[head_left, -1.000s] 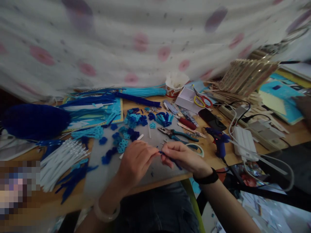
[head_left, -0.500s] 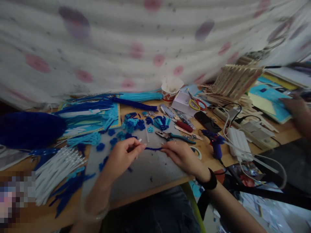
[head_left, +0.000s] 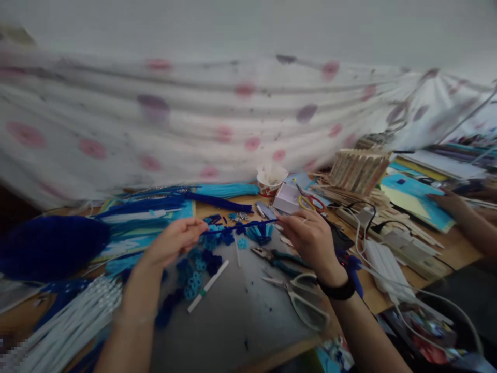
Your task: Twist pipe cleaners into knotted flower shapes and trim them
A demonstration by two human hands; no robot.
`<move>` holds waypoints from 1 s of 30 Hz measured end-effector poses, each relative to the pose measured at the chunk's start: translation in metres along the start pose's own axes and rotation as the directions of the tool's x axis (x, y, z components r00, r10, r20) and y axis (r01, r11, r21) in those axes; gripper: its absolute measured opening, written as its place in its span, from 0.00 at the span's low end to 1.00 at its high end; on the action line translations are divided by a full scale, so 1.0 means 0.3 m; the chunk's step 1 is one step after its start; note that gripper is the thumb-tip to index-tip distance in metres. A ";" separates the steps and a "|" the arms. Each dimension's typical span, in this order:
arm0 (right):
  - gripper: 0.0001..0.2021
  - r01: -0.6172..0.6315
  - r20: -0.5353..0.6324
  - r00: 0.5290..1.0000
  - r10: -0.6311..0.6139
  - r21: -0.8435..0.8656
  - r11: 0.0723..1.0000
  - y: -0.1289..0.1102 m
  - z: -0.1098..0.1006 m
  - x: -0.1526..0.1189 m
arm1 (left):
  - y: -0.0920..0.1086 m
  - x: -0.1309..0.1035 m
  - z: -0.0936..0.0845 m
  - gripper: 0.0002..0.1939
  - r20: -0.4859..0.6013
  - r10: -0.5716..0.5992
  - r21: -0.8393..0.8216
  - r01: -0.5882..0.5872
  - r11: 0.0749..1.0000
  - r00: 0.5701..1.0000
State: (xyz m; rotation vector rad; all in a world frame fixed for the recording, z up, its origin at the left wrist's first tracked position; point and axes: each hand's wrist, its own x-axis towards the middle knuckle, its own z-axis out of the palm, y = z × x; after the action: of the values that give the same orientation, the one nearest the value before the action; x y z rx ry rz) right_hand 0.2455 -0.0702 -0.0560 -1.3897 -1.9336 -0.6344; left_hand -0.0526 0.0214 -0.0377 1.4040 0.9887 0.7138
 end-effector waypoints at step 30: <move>0.26 -0.454 0.596 0.771 0.223 0.761 -0.463 -0.139 0.218 0.380 | 0.029 0.093 -0.025 0.20 0.168 0.045 -0.600 0.066 0.797 0.985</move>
State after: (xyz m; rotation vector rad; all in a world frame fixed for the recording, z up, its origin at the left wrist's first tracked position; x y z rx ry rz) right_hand 0.1664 0.0347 -0.0140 -0.6283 -0.9672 1.4002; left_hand -0.0453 0.0501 -0.0321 0.8702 0.5493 0.7953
